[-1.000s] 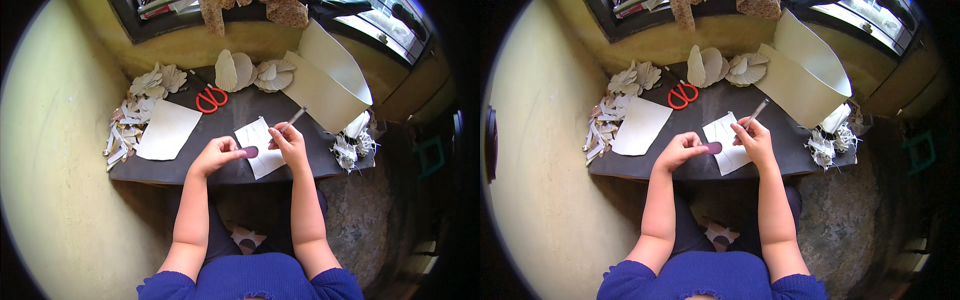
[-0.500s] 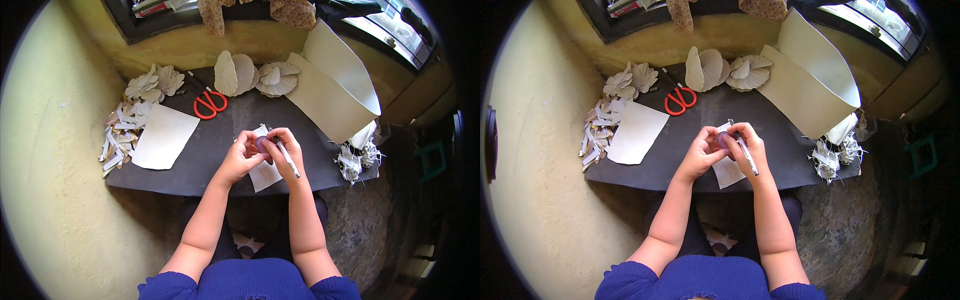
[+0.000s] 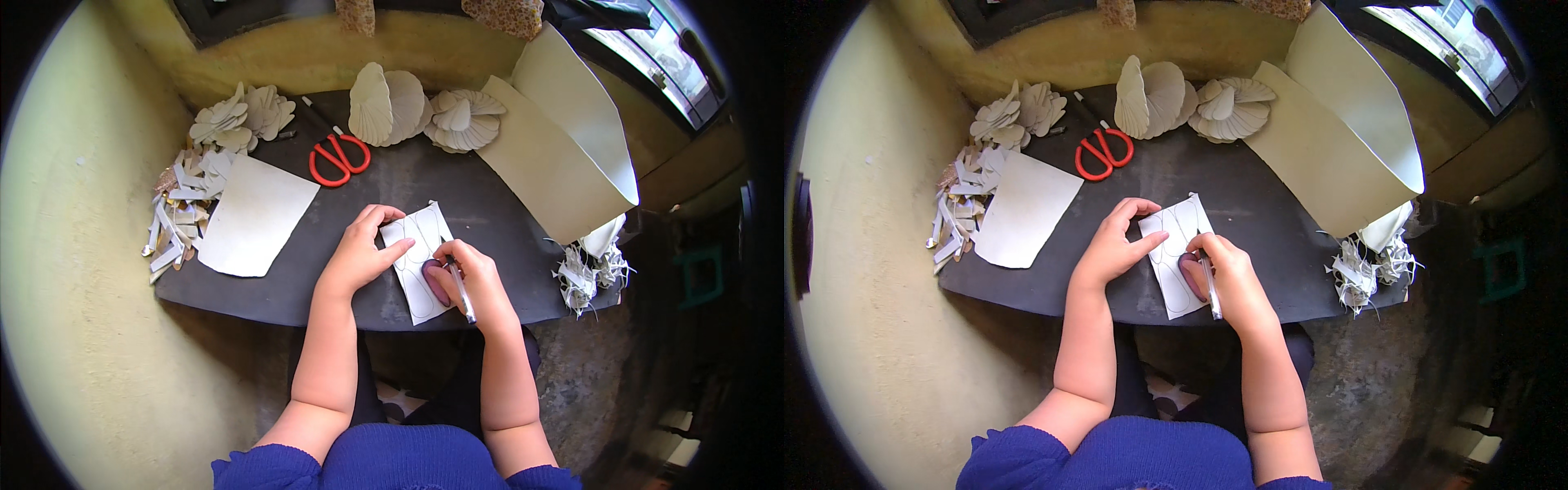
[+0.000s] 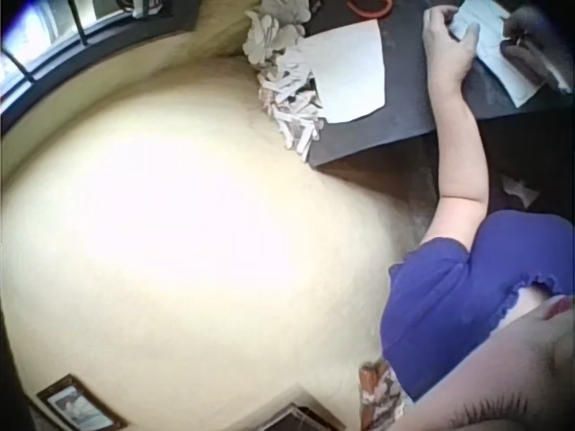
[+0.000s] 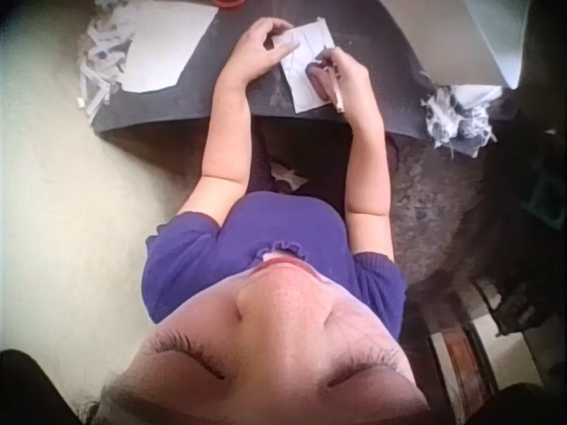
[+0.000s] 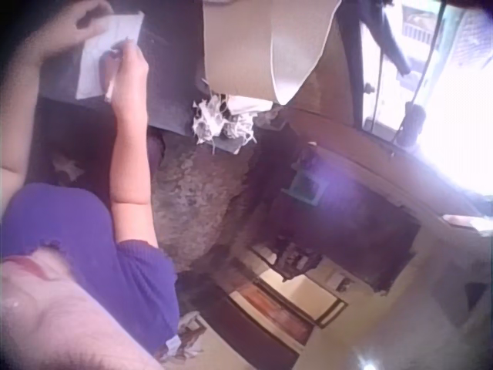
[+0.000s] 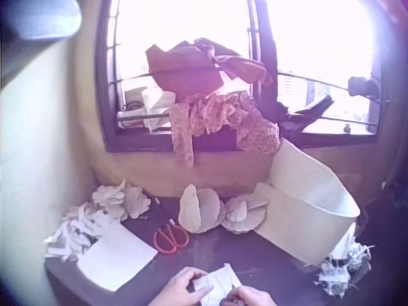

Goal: The person traces a purple template onto a white sheet of paper using a pen. They then pick up a larger white sheet of paper and hold it up to inspect it.

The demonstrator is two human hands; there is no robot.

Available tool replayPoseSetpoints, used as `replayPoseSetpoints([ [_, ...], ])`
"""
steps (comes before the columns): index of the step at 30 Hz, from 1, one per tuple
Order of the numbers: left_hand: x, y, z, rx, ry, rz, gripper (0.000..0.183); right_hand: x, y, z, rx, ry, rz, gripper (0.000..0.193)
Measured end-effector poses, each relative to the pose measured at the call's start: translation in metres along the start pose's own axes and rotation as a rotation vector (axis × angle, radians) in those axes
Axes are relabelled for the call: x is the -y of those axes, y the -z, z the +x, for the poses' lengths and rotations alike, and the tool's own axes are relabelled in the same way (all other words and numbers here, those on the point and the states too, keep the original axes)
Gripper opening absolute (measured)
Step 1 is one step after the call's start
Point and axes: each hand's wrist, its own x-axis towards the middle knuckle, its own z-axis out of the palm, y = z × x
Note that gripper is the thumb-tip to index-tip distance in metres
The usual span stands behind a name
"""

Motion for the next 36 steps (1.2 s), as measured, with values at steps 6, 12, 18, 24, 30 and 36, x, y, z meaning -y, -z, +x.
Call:
replayPoseSetpoints([
  [6, 0.003, 0.000, -0.009, 0.147, 0.034, 0.301, 0.052, 0.004, -0.001, -0.002, 0.024, 0.026, -0.050, 0.024],
  [12, -0.001, -0.001, -0.014, 0.176, 0.017, 0.380, 0.055, 0.000, 0.003, -0.009, -0.011, 0.044, -0.168, 0.028],
  [18, 0.001, -0.006, -0.016, 0.160, 0.010, 0.417, 0.055, 0.004, 0.006, -0.016, 0.048, 0.024, -0.182, 0.037],
  [24, 0.001, -0.009, -0.016, 0.146, 0.000, 0.440, 0.056, 0.007, -0.001, -0.020, 0.028, -0.006, -0.195, 0.033],
  [30, 0.002, -0.009, -0.017, 0.139, -0.006, 0.452, 0.056, 0.009, -0.004, -0.021, 0.020, 0.006, -0.225, 0.034],
  [36, 0.003, -0.011, -0.017, 0.120, -0.018, 0.470, 0.056, 0.010, -0.003, -0.020, 0.041, -0.006, -0.216, 0.035],
])
